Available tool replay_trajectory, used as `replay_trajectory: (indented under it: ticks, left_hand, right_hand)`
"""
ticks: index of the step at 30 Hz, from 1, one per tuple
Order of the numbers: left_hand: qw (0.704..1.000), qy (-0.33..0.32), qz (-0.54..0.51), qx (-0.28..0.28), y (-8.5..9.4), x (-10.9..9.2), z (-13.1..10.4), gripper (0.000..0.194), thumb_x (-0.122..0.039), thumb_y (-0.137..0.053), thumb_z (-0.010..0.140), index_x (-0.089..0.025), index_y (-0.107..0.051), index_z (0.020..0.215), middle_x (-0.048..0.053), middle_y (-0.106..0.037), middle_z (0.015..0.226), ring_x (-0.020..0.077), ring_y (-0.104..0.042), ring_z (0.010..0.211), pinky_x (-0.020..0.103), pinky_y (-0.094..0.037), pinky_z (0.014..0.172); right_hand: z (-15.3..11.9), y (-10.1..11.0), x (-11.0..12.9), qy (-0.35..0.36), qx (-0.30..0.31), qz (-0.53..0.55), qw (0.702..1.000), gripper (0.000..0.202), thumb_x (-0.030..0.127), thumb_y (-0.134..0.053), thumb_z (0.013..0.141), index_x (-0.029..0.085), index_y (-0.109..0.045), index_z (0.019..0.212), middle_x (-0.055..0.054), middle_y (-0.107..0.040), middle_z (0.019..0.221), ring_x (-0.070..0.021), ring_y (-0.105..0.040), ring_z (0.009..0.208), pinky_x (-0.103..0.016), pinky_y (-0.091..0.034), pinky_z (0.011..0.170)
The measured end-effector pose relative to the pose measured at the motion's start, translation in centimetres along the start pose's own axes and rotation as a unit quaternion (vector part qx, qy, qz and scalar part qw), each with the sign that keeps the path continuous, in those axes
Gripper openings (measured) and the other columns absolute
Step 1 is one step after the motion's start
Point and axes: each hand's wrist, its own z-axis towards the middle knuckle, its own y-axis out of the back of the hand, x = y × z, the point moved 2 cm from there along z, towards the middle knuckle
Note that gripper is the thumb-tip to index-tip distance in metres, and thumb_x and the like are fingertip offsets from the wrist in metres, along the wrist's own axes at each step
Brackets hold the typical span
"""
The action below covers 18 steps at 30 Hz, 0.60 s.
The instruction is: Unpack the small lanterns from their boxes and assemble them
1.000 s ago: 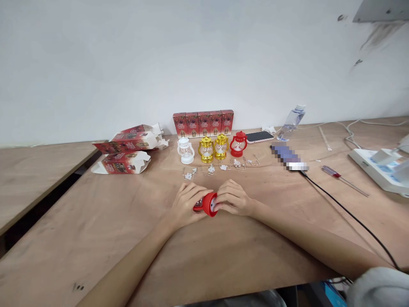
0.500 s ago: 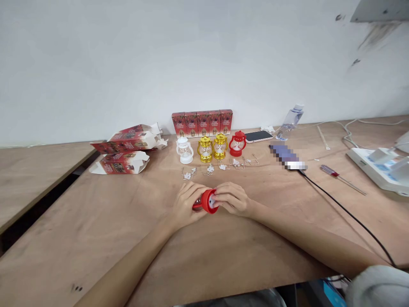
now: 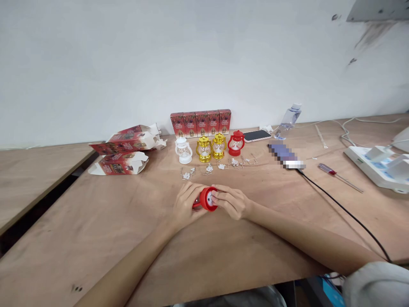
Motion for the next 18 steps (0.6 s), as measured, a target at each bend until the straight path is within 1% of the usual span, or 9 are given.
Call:
replay_trajectory:
  ticks: [2,5,9,11,13,15,17,18]
  left_hand:
    - [1.000,-0.001,0.001,0.002,0.1,0.1,0.0,0.030,-0.026,-0.062,0.079,-0.016,-0.054,0.105,0.009,-0.064,0.096,0.0201,-0.056,0.087,0.033,-0.045,0.077]
    - [1.000,0.001,0.010,0.010,0.2,0.4,0.1,0.030,-0.031,-0.062,0.078,-0.016,-0.055,0.103,0.009,-0.065,0.095,0.0202,-0.057,0.085,0.033,-0.045,0.075]
    - [1.000,0.010,0.026,0.006,0.3,0.7,0.2,0.032,-0.035,-0.064,0.077,-0.017,-0.056,0.103,0.008,-0.065,0.093,0.0203,-0.057,0.084,0.033,-0.044,0.075]
    - [0.999,0.014,0.031,0.005,0.2,0.7,0.2,0.032,-0.034,-0.063,0.077,-0.017,-0.057,0.104,0.008,-0.066,0.095,0.0205,-0.058,0.085,0.033,-0.044,0.076]
    - [0.999,0.018,0.041,0.007,0.2,0.8,0.2,0.032,-0.033,-0.063,0.078,-0.018,-0.057,0.105,0.008,-0.066,0.096,0.0205,-0.058,0.087,0.032,-0.044,0.076]
    - [0.998,0.023,0.062,0.004,0.4,0.9,0.1,0.032,-0.034,-0.062,0.078,-0.018,-0.057,0.106,0.007,-0.066,0.097,0.0204,-0.058,0.087,0.032,-0.043,0.076]
    - [0.995,0.031,0.089,-0.010,0.7,1.2,0.1,0.032,-0.034,-0.062,0.079,-0.018,-0.057,0.106,0.008,-0.067,0.096,0.0206,-0.058,0.087,0.032,-0.043,0.074]
    - [0.994,0.037,0.104,-0.020,0.8,1.4,0.1,0.031,-0.034,-0.061,0.079,-0.018,-0.057,0.105,0.008,-0.067,0.096,0.0209,-0.058,0.086,0.032,-0.042,0.073]
  right_hand:
    - [0.0,0.0,0.0,0.009,0.003,-0.007,1.000,0.014,0.005,-0.051,0.083,0.011,-0.062,0.089,-0.010,-0.069,0.086,-0.0246,-0.057,0.112,-0.031,-0.061,0.076]
    - [-0.1,-0.3,-0.2,0.003,0.003,-0.009,1.000,0.012,0.008,-0.051,0.084,0.012,-0.061,0.091,-0.010,-0.069,0.088,-0.0228,-0.060,0.107,-0.031,-0.060,0.076]
    - [-0.2,-0.7,-0.3,-0.014,-0.013,-0.007,1.000,0.011,0.010,-0.050,0.085,0.016,-0.057,0.091,-0.008,-0.070,0.090,-0.0176,-0.066,0.089,-0.032,-0.058,0.074]
    - [-0.2,-0.8,-0.3,-0.020,-0.019,-0.008,1.000,0.010,0.011,-0.050,0.085,0.017,-0.054,0.091,-0.006,-0.070,0.088,-0.0149,-0.066,0.081,-0.032,-0.056,0.073]
    - [-0.4,-0.7,-0.7,-0.021,-0.017,-0.011,1.000,0.011,0.011,-0.051,0.084,0.019,-0.053,0.092,-0.004,-0.070,0.086,-0.0133,-0.065,0.077,-0.031,-0.054,0.072]
    - [-1.2,-0.4,-1.9,-0.013,-0.014,-0.024,1.000,0.012,0.012,-0.049,0.086,0.021,-0.052,0.093,-0.002,-0.070,0.084,-0.0126,-0.064,0.076,-0.031,-0.051,0.073]
    - [-2.6,0.3,-4.2,-0.015,-0.001,-0.061,0.998,0.015,0.013,-0.041,0.089,0.022,-0.053,0.091,-0.002,-0.069,0.084,-0.0125,-0.062,0.075,-0.031,-0.047,0.073]
    - [-3.4,0.7,-5.7,-0.043,0.021,-0.100,0.994,0.018,0.013,-0.038,0.090,0.022,-0.053,0.089,-0.003,-0.068,0.085,-0.0133,-0.062,0.075,-0.032,-0.045,0.073]
